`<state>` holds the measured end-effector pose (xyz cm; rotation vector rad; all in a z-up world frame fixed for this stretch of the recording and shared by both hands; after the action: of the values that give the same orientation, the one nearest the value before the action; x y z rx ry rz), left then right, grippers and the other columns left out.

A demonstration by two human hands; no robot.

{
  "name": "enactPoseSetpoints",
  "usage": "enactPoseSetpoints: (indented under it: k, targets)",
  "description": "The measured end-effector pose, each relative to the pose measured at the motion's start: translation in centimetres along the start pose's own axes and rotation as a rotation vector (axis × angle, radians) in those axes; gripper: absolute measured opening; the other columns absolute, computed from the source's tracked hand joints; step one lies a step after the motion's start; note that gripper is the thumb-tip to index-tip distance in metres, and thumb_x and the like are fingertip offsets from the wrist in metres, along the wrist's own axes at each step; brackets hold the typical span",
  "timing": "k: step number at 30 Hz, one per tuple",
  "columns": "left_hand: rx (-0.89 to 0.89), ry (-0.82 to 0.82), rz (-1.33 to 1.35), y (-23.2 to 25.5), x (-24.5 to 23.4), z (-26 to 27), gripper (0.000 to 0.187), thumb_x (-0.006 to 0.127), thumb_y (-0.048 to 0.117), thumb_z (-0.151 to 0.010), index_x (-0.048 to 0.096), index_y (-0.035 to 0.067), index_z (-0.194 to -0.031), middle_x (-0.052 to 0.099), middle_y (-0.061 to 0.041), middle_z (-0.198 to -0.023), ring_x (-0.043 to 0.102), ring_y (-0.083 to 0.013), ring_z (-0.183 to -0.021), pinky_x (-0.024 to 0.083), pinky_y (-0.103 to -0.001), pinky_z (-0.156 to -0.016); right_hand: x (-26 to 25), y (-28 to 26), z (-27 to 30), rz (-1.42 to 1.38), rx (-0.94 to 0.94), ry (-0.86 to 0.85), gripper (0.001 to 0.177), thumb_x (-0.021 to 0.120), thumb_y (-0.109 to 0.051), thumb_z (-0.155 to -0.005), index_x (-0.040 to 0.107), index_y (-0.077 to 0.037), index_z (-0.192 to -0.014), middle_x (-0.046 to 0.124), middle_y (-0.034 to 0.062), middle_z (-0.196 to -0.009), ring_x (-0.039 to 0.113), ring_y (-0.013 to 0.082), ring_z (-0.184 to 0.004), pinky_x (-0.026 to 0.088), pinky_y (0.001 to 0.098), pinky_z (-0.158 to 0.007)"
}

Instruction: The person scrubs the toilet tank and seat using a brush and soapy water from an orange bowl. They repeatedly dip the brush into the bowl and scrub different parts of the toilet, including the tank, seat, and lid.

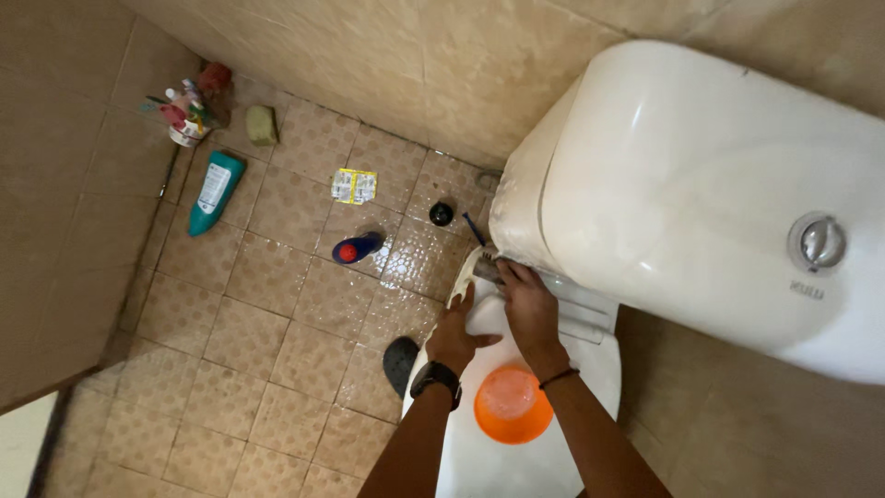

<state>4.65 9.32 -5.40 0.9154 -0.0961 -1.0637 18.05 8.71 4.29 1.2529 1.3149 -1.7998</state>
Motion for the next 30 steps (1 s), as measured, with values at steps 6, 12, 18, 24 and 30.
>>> enactPoseSetpoints:
  k: [6,12,18,24,30]
  targets:
    - [0.045,0.038,0.028,-0.4,0.8,-0.3,0.116,0.096,0.031,-0.064,0.03,0.019,-0.158,0.043,-0.018,-0.156,0.043,-0.0336,-0.144,0.041,-0.039,-0.113,-0.9,0.6,1.3,0.027,-0.045,0.135,0.048,0.068,-0.004,-0.085,0.066,-0.009,-0.133,0.067,0.0102,-0.126,0.066,0.0328,-0.111,0.056,0.0411,-0.087]
    - [0.209,0.077,0.194,0.2,0.5,-0.1,0.114,0.096,0.03,-0.062,0.035,0.012,-0.156,0.048,-0.021,-0.153,0.048,-0.033,-0.141,0.042,-0.037,-0.113,-2.6,7.1,4.7,0.136,0.077,0.13,0.045,0.07,-0.006,-0.088,0.065,-0.006,-0.133,0.067,0.0136,-0.127,0.066,0.0324,-0.111,0.057,0.0417,-0.085]
    - [0.152,0.09,0.051,-0.1,0.4,-0.1,0.11,0.096,0.031,-0.064,0.038,0.009,-0.155,0.048,-0.021,-0.154,0.048,-0.032,-0.141,0.041,-0.035,-0.113,-3.0,8.4,5.9,0.131,0.023,0.155,0.045,0.068,-0.006,-0.089,0.065,-0.004,-0.134,0.067,0.0141,-0.129,0.066,0.0312,-0.115,0.057,0.0399,-0.09]
    - [0.136,0.053,0.188,-0.6,0.8,-0.1,0.109,0.092,0.032,-0.064,0.039,0.008,-0.156,0.059,-0.016,-0.147,0.062,-0.0258,-0.132,0.05,-0.034,-0.109,0.0,5.2,2.7,0.077,0.032,0.073,0.052,0.069,-0.008,-0.087,0.06,-0.004,-0.137,0.067,0.0158,-0.129,0.064,0.0342,-0.114,0.054,0.0425,-0.09]
    - [0.204,0.048,0.163,-0.2,0.6,0.0,0.11,0.094,0.032,-0.064,0.038,0.009,-0.156,0.055,-0.015,-0.15,0.057,-0.026,-0.136,0.047,-0.034,-0.11,0.2,3.5,2.0,-0.028,0.012,0.036,0.056,0.063,-0.006,-0.085,0.053,-0.003,-0.14,0.065,0.0198,-0.13,0.062,0.0381,-0.117,0.054,0.0438,-0.093]
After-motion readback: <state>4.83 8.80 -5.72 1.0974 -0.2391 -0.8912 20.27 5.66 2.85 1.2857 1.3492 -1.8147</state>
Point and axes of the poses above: each hand's wrist, its own z-axis away from the middle knuckle, its own x-axis out of the palm, y = z × x, the point moved 10 cm from there along -z, towards the middle knuckle
